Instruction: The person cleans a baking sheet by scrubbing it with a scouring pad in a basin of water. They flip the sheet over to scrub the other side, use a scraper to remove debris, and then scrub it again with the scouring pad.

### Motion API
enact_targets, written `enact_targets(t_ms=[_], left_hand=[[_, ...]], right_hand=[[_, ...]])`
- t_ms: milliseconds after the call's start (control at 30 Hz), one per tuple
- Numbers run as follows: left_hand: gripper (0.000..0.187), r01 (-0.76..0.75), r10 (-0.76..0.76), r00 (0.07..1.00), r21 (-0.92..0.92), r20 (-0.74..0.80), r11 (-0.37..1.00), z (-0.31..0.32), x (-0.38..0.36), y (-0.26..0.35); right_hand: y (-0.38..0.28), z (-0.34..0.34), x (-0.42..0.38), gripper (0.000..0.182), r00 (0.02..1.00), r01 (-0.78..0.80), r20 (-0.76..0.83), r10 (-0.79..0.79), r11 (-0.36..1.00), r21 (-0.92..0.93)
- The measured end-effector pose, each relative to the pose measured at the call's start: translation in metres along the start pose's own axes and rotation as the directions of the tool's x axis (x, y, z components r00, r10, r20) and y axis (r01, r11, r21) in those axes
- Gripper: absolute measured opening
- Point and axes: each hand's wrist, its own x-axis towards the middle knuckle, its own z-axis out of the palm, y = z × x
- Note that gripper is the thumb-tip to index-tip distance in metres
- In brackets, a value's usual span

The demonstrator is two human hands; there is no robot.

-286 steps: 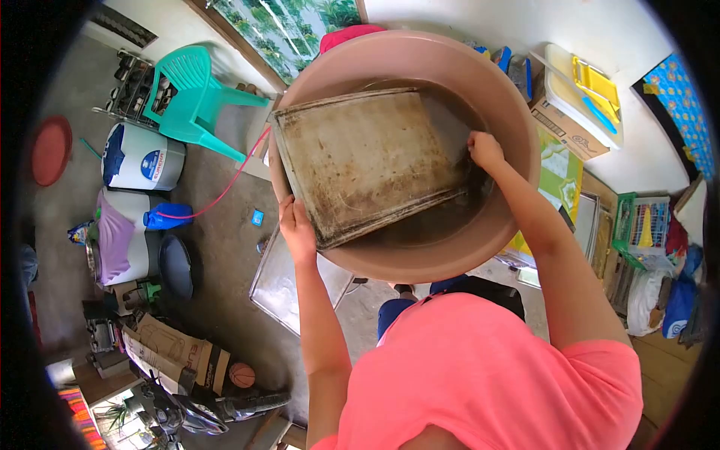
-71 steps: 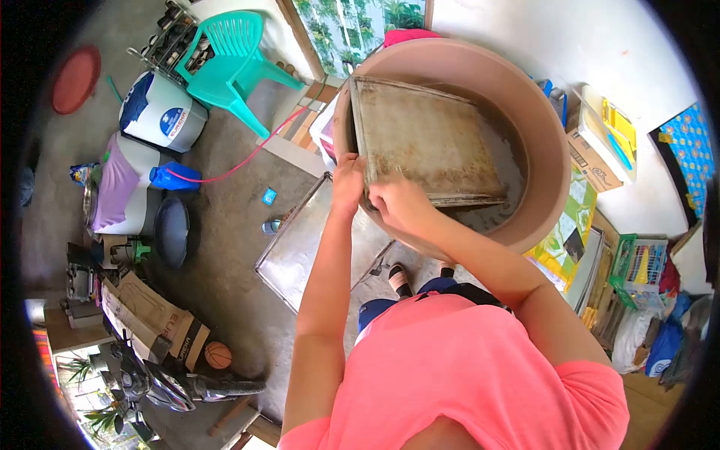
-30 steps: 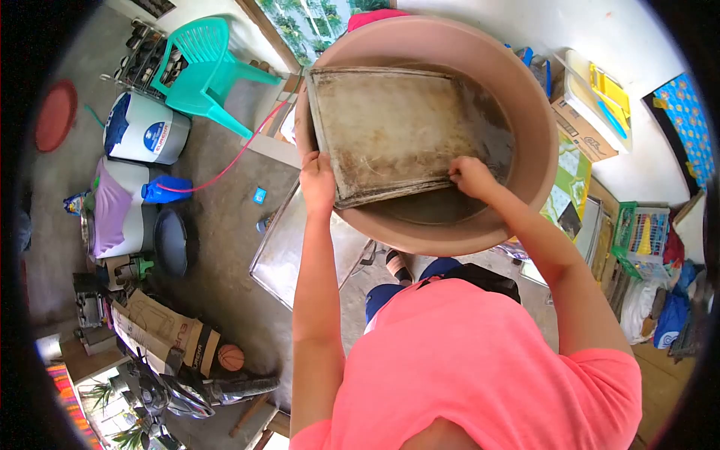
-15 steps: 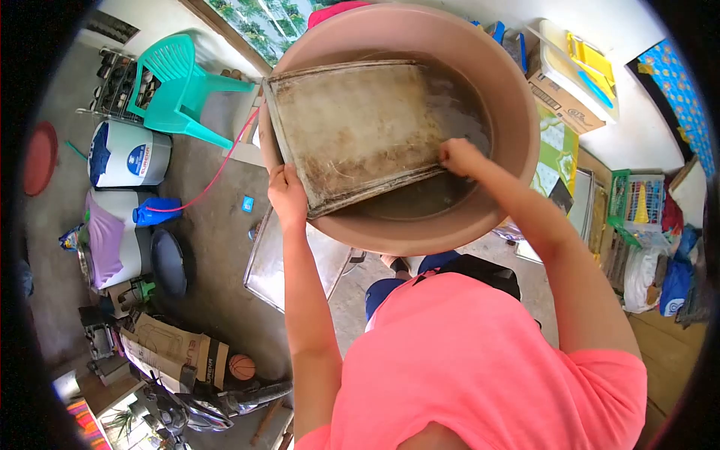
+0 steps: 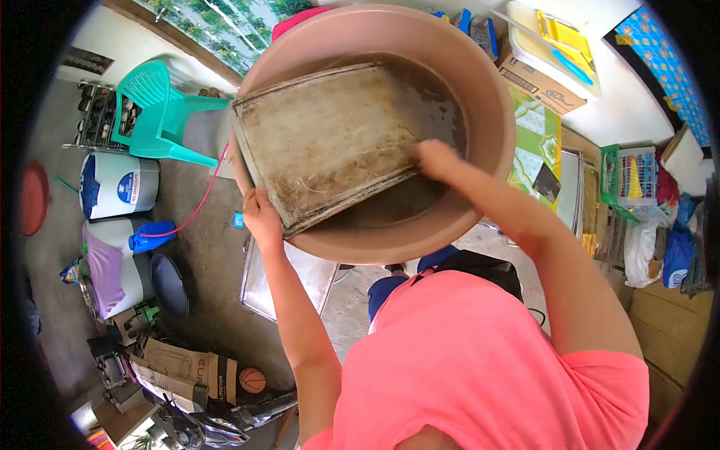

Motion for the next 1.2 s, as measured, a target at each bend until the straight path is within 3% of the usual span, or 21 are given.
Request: enact_targets(t_ms=[67, 200, 267, 367, 433, 533, 600, 633, 667, 700, 733, 767, 800, 833, 867, 900, 933, 1033, 1100, 1167, 1200], left_hand=[[0.03, 0.007, -0.007, 1.0, -0.006, 0.005, 1.0, 0.0, -0.001, 0.001], [0.03, -0.041, 0.041, 0.999, 0.031, -0.014, 0.999, -0.001, -0.002, -0.001], [0.029, -0.049, 0.05, 0.999, 0.04, -0.022, 0.998, 0.0, 0.0, -0.003], [0.029, -0.026, 0.026, 1.0, 0.041, -0.003, 0.999, 0.0, 0.001, -0.004], [0.029, -0.005, 0.005, 1.0, 0.048, 0.0, 0.999, 0.0, 0.001, -0.001], [0.029, 0.03, -0.03, 1.0, 0.057, -0.005, 0.998, -0.001, 0.0, 0.006], [0.03, -0.025, 0.025, 1.0, 0.067, -0.004, 0.997, 0.0, 0.002, 0.001], [0.03, -0.05, 0.05, 0.999, 0.073, -0.004, 0.996, 0.0, 0.001, -0.002], [0.03, -0.053, 0.053, 0.999, 0.086, 0.0, 0.995, -0.001, -0.001, -0.003], [0.03, -0.058, 0.059, 0.998, 0.095, -0.002, 0.994, 0.0, -0.001, -0.003], [0.03, -0.065, 0.066, 0.998, 0.101, -0.01, 0.993, 0.0, 0.001, -0.001], [0.03, -0.056, 0.058, 0.998, 0.084, -0.023, 0.995, 0.001, 0.003, 0.001], [0.031, -0.044, 0.046, 0.998, 0.071, -0.033, 0.997, 0.002, 0.002, 0.002], [0.031, -0.029, 0.032, 0.999, 0.061, -0.038, 0.998, 0.002, 0.001, 0.001], [0.032, -0.037, 0.04, 0.999, 0.066, -0.036, 0.997, 0.001, 0.001, 0.001], [0.032, -0.045, 0.047, 0.998, 0.072, -0.027, 0.996, 0.0, 0.001, 0.002], [0.032, -0.056, 0.058, 0.998, 0.076, -0.019, 0.996, 0.001, 0.001, 0.002], [0.034, -0.077, 0.08, 0.996, 0.083, -0.035, 0.994, 0.003, 0.002, -0.001], [0.034, -0.07, 0.071, 0.997, 0.08, -0.005, 0.994, 0.002, 0.002, 0.001], [0.034, -0.039, 0.039, 0.999, 0.103, 0.004, 0.994, -0.002, 0.002, 0.001], [0.035, -0.012, 0.011, 1.0, 0.127, 0.009, 0.992, -0.003, 0.002, 0.001]], right_hand=[[0.04, -0.001, 0.027, 0.02, 0.996, -0.086, 0.031, 0.086, 0.996, -0.018], [0.046, 0.0, 0.06, 0.014, 0.933, -0.157, -0.309, 0.185, 0.981, 0.114], [-0.006, -0.018, 0.046, 0.015, 0.927, -0.025, -0.349, 0.135, 0.953, 0.303], [-0.101, -0.012, 0.003, 0.02, 0.927, 0.298, -0.358, -0.109, 0.795, 0.528], [-0.149, 0.003, -0.034, 0.031, 0.816, 0.551, -0.447, -0.366, 0.727, 0.41], [-0.139, 0.034, -0.049, 0.043, 0.722, 0.61, -0.537, -0.437, 0.767, 0.197], [-0.091, 0.027, -0.027, 0.047, 0.845, 0.465, -0.412, -0.341, 0.849, 0.25], [-0.063, 0.02, -0.009, 0.049, 0.961, 0.232, -0.217, -0.172, 0.93, 0.287], [-0.036, 0.006, 0.006, 0.042, 0.998, 0.007, -0.068, 0.008, 0.973, 0.23], [-0.028, -0.002, 0.01, 0.04, 0.94, -0.024, -0.338, 0.051, 0.996, 0.084], [-0.033, -0.004, 0.011, 0.04, 0.969, -0.054, -0.243, 0.055, 0.998, 0.007], [-0.044, -0.003, 0.013, 0.04, 0.987, -0.074, -0.149, 0.061, 0.994, -0.077], [-0.06, 0.033, 0.022, 0.041, 0.983, -0.005, -0.183, -0.026, 0.986, -0.167], [-0.094, 0.047, 0.007, 0.045, 0.929, 0.124, -0.356, -0.107, 0.992, 0.027], [-0.133, 0.038, -0.024, 0.033, 0.816, 0.315, -0.443, -0.37, 0.929, -0.196], [-0.171, 0.027, -0.041, 0.034, 0.888, 0.378, -0.347, -0.302, 0.909, 0.177], [-0.189, 0.041, -0.045, 0.039, 0.771, 0.457, -0.525, -0.361, 0.887, 0.062], [-0.155, 0.024, -0.027, 0.042, 0.788, 0.509, -0.416, -0.454, 0.861, 0.024], [-0.096, 0.015, 0.006, 0.042, 0.954, 0.178, -0.28, -0.105, 0.952, 0.248], [-0.027, 0.025, 0.041, 0.041, 0.893, 0.026, -0.449, -0.039, 0.999, -0.037], [-0.038, 0.018, 0.034, 0.042, 0.923, 0.02, -0.384, -0.024, 1.0, -0.014]])
